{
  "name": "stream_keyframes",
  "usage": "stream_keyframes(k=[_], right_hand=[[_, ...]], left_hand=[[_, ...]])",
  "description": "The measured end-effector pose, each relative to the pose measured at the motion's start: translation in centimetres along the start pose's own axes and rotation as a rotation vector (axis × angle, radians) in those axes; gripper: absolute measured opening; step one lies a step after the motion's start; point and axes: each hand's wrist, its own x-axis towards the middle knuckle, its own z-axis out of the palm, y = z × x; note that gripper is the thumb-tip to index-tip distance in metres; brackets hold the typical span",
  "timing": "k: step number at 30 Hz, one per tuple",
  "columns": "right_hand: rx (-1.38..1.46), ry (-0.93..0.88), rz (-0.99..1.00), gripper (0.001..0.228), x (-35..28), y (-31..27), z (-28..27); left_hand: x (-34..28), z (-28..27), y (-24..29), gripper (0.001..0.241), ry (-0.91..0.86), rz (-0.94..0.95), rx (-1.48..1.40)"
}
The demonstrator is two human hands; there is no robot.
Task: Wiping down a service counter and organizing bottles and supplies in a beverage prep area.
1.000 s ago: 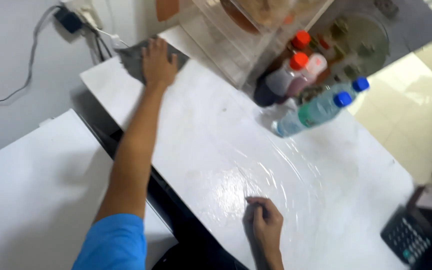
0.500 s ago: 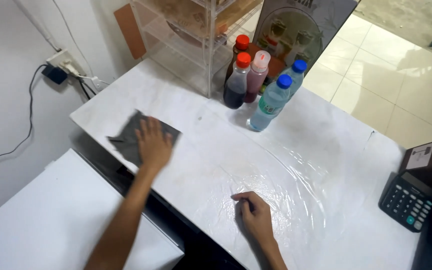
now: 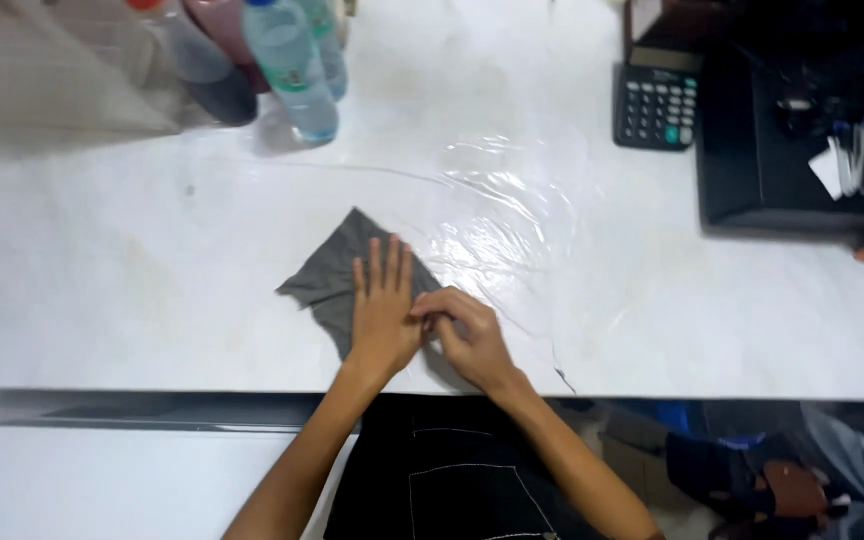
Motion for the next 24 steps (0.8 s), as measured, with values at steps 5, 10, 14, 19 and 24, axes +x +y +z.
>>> stream_keyframes(k=[5, 10, 14, 19, 24], right_hand=[[-0.275, 0.343, 0.039, 0.030, -4.6, 0.0, -7.8], [-0.538, 0.644, 0.187, 0.029, -10.7, 3.4, -14.6], [-0.406, 0.901, 0.306, 0.023, -11.0, 5.2, -16.8], [-0.588, 0.774, 0.223, 0.025, -9.5, 3.2, -16.2], [-0.481, 0.784, 0.162, 0.023, -10.3, 3.8, -16.9]], left_hand=[[3.6, 1.3, 5.3, 0.076, -0.142, 0.267, -0.142], [6.1, 2.9, 8.5, 0.070, -0.157, 0.422, -0.152], [7.2, 2.8, 9.1, 0.068, -0.147, 0.393, -0.221], [7.0, 2.3, 9.7, 0.065, -0.165, 0.379, -0.199], [7.6, 3.4, 11.8, 0.068, -0.189, 0.351, -0.112]])
